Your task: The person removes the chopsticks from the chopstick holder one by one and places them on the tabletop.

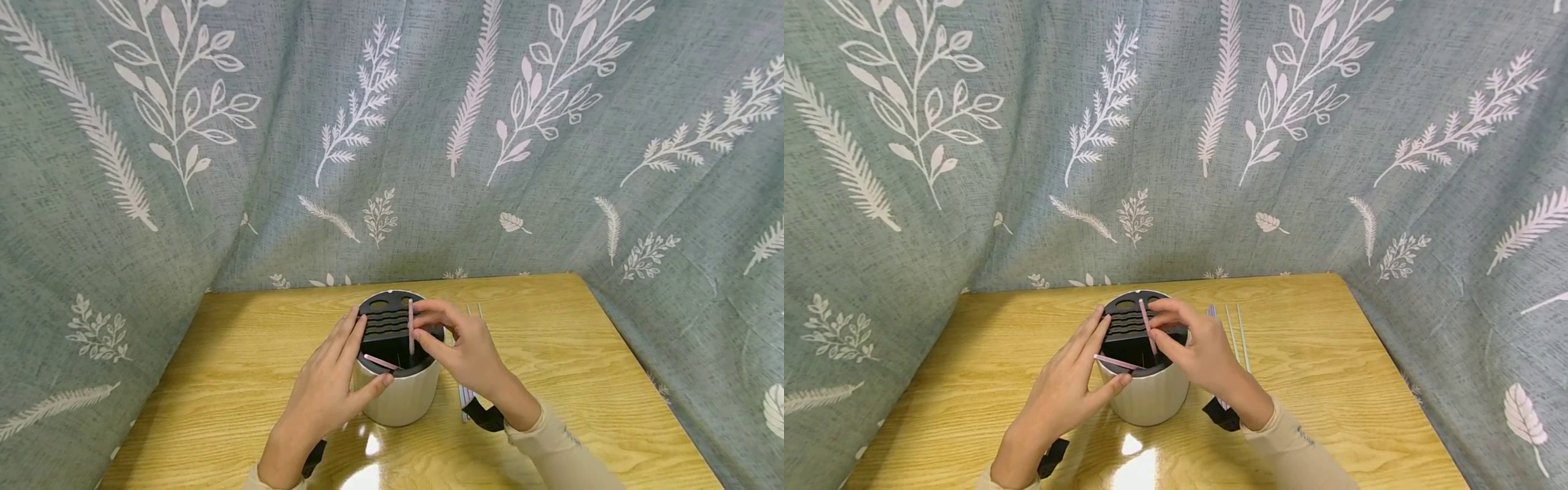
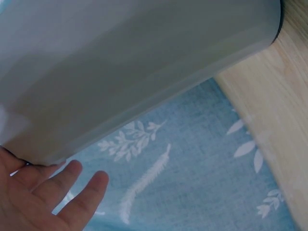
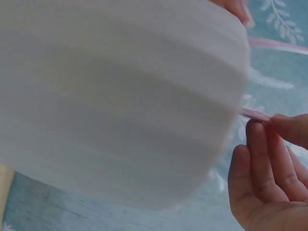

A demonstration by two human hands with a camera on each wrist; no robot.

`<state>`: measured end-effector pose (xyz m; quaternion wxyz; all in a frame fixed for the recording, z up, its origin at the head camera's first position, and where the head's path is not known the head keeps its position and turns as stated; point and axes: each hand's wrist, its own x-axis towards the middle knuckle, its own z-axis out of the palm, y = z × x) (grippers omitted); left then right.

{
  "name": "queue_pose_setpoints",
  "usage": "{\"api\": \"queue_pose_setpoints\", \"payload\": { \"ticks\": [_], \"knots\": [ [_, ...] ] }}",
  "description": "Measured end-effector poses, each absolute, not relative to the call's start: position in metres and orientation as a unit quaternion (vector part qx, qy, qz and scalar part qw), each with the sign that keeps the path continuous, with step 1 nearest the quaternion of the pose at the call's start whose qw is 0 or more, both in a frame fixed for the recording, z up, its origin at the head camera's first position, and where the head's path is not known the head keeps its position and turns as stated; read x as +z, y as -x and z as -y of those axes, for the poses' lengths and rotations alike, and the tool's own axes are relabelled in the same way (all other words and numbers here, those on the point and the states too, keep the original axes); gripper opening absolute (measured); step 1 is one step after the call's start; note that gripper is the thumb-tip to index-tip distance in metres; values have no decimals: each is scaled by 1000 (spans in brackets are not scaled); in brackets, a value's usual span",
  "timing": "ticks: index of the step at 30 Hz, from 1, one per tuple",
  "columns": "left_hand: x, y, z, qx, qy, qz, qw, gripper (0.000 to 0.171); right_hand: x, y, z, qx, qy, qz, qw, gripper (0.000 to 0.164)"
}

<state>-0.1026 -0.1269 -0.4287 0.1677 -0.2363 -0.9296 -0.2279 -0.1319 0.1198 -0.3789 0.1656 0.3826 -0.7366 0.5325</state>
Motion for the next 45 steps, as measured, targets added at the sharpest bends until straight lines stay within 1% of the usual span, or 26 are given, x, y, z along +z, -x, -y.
{"api": "queue_pose_setpoints", "payload": {
  "ticks": [5,11,16,20,23,26,30,35,39,45],
  "knots": [
    [-428,103,127,-227,235,930,168,94,-361,134,-129,564,-373,712,187,47],
    [-429,103,127,-228,236,930,168,95,-340,134,-145,615,-380,650,232,41],
    [-428,103,127,-228,237,929,168,95,-319,130,-160,658,-386,585,275,43],
    [-428,103,127,-227,237,929,171,94,-307,124,-173,679,-353,564,310,42],
    [-428,104,127,-228,236,929,171,94,-303,121,-185,687,-324,568,317,41],
    [-428,104,127,-229,236,929,170,95,-306,122,-195,687,-298,591,299,41],
    [-429,104,127,-229,233,930,169,95,-321,128,-206,673,-253,648,251,41],
    [-429,104,127,-231,234,929,168,95,-353,140,-216,656,-201,705,177,38],
    [-429,103,126,-233,235,929,167,95,-384,151,-224,640,-157,743,120,39],
    [-429,103,126,-232,233,930,164,95,-429,170,-237,612,-114,782,41,42]
  ]
}}
